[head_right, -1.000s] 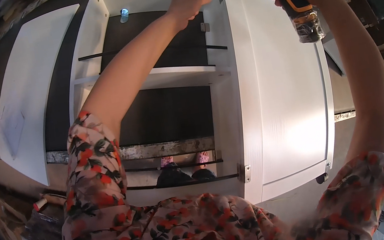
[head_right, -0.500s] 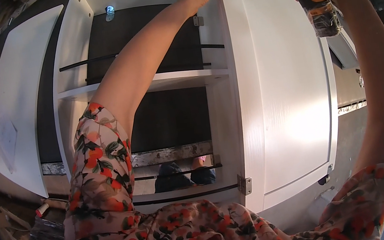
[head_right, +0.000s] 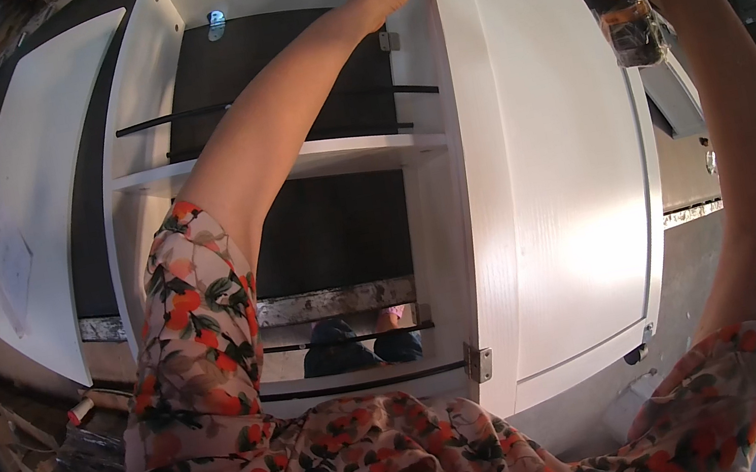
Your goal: The person assembles a cabinet by fitting panels together and driving screws using a power drill, then opens plastic bags to sort hardware by hand.
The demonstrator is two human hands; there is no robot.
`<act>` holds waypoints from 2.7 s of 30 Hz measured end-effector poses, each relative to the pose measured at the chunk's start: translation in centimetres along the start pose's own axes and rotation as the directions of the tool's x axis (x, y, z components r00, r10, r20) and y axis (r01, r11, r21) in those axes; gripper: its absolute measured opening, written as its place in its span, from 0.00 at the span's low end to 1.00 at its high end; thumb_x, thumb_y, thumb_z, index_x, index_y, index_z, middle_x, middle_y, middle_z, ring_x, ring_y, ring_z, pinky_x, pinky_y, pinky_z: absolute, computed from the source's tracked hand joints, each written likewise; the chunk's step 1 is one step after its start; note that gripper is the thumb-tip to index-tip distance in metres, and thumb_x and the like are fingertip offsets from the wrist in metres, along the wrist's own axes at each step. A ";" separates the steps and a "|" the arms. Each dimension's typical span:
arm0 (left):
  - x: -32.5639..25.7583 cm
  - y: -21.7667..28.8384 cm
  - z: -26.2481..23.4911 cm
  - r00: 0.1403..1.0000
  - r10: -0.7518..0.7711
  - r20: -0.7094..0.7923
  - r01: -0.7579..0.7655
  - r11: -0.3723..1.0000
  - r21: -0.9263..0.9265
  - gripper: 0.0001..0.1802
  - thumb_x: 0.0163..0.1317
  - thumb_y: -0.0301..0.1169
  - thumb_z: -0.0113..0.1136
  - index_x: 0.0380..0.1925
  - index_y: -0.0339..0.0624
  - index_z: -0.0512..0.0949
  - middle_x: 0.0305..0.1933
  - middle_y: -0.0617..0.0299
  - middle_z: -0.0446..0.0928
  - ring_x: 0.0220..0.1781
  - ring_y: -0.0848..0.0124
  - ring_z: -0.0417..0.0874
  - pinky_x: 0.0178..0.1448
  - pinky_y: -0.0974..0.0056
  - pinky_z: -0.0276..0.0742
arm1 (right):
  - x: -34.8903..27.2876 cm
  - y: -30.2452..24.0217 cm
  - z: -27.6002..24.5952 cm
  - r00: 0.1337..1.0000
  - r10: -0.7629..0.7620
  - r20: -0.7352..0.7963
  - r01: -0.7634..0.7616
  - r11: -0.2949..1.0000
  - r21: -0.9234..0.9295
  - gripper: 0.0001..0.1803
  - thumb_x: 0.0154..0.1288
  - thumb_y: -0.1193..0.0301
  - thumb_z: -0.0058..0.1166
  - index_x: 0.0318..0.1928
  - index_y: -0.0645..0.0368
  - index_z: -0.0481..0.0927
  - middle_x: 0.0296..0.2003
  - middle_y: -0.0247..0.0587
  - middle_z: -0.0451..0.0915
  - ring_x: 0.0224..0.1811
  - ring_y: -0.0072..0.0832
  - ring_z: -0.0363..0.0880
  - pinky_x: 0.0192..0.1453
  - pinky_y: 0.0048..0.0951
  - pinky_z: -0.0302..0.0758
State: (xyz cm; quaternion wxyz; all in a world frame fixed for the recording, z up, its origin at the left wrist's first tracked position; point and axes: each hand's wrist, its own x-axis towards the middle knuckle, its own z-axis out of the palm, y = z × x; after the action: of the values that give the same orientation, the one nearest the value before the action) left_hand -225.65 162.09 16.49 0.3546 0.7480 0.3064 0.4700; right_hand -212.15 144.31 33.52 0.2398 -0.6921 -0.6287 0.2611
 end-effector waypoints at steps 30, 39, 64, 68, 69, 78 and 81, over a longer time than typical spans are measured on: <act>-0.5 -8.6 2.9 0.983 -0.124 0.133 0.156 0.950 -0.271 0.13 0.46 0.32 0.66 0.35 0.44 0.83 0.38 0.62 0.82 0.42 0.72 0.81 0.49 0.68 0.75 | 10.5 1.0 -0.7 0.869 0.319 0.377 -0.333 0.942 -0.030 0.13 0.58 0.68 0.57 0.39 0.64 0.77 0.32 0.42 0.80 0.28 0.31 0.80 0.32 0.26 0.79; 0.3 -9.0 2.9 0.981 -0.129 0.147 0.157 0.969 -0.191 0.14 0.44 0.33 0.67 0.35 0.45 0.84 0.38 0.63 0.82 0.41 0.71 0.81 0.48 0.67 0.75 | 10.7 1.2 -1.4 0.857 0.349 0.380 -0.361 0.932 -0.042 0.10 0.57 0.70 0.56 0.35 0.65 0.78 0.30 0.44 0.80 0.29 0.30 0.79 0.33 0.26 0.78; -0.8 -5.2 -1.9 0.993 -0.043 0.110 0.028 0.991 0.134 0.14 0.45 0.35 0.66 0.30 0.38 0.82 0.30 0.55 0.82 0.34 0.65 0.83 0.41 0.63 0.77 | 6.3 2.9 -2.4 0.994 0.058 0.093 -0.064 0.996 0.067 0.19 0.58 0.61 0.58 0.42 0.62 0.74 0.31 0.37 0.78 0.24 0.20 0.77 0.24 0.18 0.76; -1.0 -3.6 -1.6 0.999 0.024 0.043 -0.028 0.996 0.085 0.10 0.44 0.36 0.66 0.23 0.42 0.82 0.27 0.55 0.82 0.30 0.64 0.83 0.37 0.62 0.77 | 5.0 3.8 -2.2 0.990 -0.131 -0.052 0.136 0.985 0.109 0.23 0.58 0.56 0.58 0.45 0.61 0.73 0.32 0.36 0.78 0.23 0.18 0.77 0.22 0.16 0.77; -0.7 -2.9 -1.7 0.999 0.025 0.039 -0.028 0.996 0.085 0.10 0.44 0.36 0.66 0.23 0.42 0.82 0.27 0.55 0.82 0.30 0.64 0.83 0.37 0.62 0.77 | 4.9 4.2 -1.9 0.988 -0.144 -0.057 0.150 0.982 0.114 0.24 0.58 0.55 0.58 0.46 0.61 0.73 0.32 0.36 0.78 0.23 0.18 0.77 0.21 0.15 0.77; 0.3 -8.0 -0.3 0.924 -0.357 0.137 0.366 0.724 -0.585 0.12 0.53 0.33 0.57 0.21 0.34 0.73 0.21 0.57 0.72 0.18 0.76 0.65 0.16 0.71 0.54 | 7.9 3.9 -0.1 0.964 0.101 0.247 -0.108 0.994 0.013 0.20 0.57 0.55 0.60 0.39 0.59 0.75 0.23 0.34 0.78 0.16 0.15 0.74 0.17 0.13 0.73; 0.3 -8.7 1.0 0.916 -0.378 0.134 0.399 0.827 -0.395 0.14 0.44 0.34 0.71 0.22 0.35 0.77 0.20 0.61 0.74 0.23 0.74 0.73 0.21 0.67 0.66 | 7.8 3.5 0.6 0.982 0.076 0.175 -0.067 0.996 -0.054 0.20 0.57 0.54 0.59 0.37 0.59 0.76 0.20 0.33 0.77 0.13 0.15 0.73 0.16 0.14 0.73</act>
State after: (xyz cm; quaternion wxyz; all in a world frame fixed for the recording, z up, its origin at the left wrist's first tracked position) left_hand -225.71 166.94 9.23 0.6007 0.5889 0.3363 0.4234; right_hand -209.43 151.74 30.28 0.1566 -0.6940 -0.6283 0.3148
